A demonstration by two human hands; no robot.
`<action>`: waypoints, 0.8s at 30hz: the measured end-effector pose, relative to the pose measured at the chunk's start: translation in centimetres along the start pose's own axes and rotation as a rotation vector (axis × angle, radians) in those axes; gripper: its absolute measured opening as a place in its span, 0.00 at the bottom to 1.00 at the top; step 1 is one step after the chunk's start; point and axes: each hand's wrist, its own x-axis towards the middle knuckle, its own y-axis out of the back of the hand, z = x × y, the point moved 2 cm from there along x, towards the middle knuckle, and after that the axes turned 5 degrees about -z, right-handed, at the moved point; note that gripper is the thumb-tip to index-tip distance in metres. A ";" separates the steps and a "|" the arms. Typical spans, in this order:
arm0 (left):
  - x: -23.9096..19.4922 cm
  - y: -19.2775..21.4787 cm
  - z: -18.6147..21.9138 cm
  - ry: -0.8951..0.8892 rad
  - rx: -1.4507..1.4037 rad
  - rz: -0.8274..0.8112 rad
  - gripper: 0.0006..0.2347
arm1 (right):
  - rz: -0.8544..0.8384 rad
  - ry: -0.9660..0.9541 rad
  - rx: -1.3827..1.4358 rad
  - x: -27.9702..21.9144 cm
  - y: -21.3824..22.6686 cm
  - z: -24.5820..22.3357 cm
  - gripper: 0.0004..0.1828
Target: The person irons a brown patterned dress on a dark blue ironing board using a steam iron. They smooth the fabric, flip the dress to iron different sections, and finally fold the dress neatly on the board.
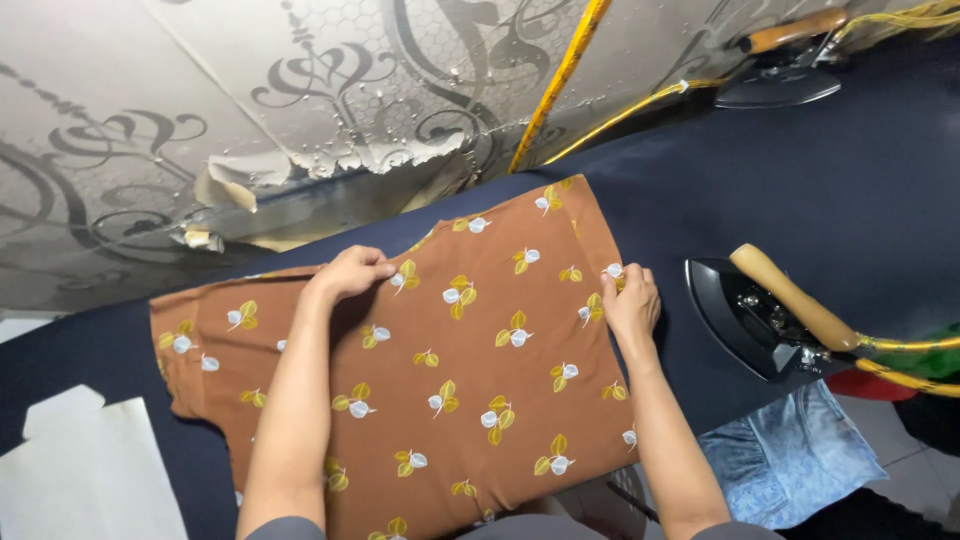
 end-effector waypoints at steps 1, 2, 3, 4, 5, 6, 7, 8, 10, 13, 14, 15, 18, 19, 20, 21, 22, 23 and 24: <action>-1.1 0.0 2.1 -0.003 0.004 -0.010 0.13 | 0.003 -0.011 -0.002 0.1 0.2 0.3 0.16; -2.2 0.3 3.9 0.134 0.139 0.063 0.13 | 0.001 -0.018 0.063 0.2 0.4 0.5 0.17; -3.5 0.7 5.5 0.269 0.274 0.139 0.13 | -0.001 -0.023 0.128 0.3 0.5 0.6 0.17; -3.8 -0.6 7.4 0.266 0.278 0.131 0.13 | 0.001 -0.031 0.127 0.2 0.8 0.5 0.17; -4.2 -1.3 9.6 0.212 0.511 0.344 0.14 | 0.042 -0.045 0.226 0.2 1.3 0.4 0.18; -4.9 -2.2 11.8 0.149 0.740 0.558 0.17 | 0.084 -0.059 0.325 0.1 1.7 0.2 0.19; -4.3 -4.1 12.1 0.149 0.740 0.554 0.17 | 0.082 -0.062 0.324 -0.1 2.6 -0.5 0.19; -3.8 -6.2 12.8 -0.177 0.712 0.581 0.19 | 0.085 -0.013 0.342 -0.3 3.5 -1.4 0.18; -2.8 -9.0 14.0 -0.501 0.671 0.598 0.23 | 0.086 0.034 0.361 -0.3 4.3 -1.9 0.18; -0.9 -11.5 15.9 -0.523 0.796 0.457 0.31 | 0.083 0.181 0.113 -0.8 5.0 0.4 0.14; -0.4 -11.6 16.3 -0.320 0.850 0.430 0.32 | 0.100 0.175 0.002 -1.2 5.7 1.8 0.11; 0.8 -11.0 17.1 -0.128 0.903 0.415 0.32 | 0.137 0.172 -0.108 -0.6 6.4 3.0 0.07; 1.8 -13.4 18.9 -0.270 1.049 0.547 0.31 | 0.291 0.223 -0.401 -0.5 15.2 1.8 0.09; 2.1 -15.0 19.7 -0.275 1.048 0.540 0.31 | 0.289 0.216 -0.405 -0.2 17.5 2.2 0.09; 2.4 -16.8 20.7 -0.445 0.914 0.448 0.31 | 0.325 0.244 -0.652 0.1 19.7 2.3 0.19; 2.8 -18.3 22.0 -0.610 0.775 0.363 0.31 | 0.369 0.273 -0.898 0.9 22.0 2.4 0.31; 2.9 -18.1 23.8 -0.616 0.776 0.365 0.31 | 0.374 0.270 -0.900 1.3 22.3 5.8 0.31; 2.7 -18.0 25.0 -0.562 0.759 0.276 0.33 | 0.033 0.155 -0.707 1.8 21.9 9.6 0.30; 2.5 -17.8 26.2 -0.507 0.741 0.190 0.36 | -0.297 0.035 -0.503 2.1 21.4 13.2 0.30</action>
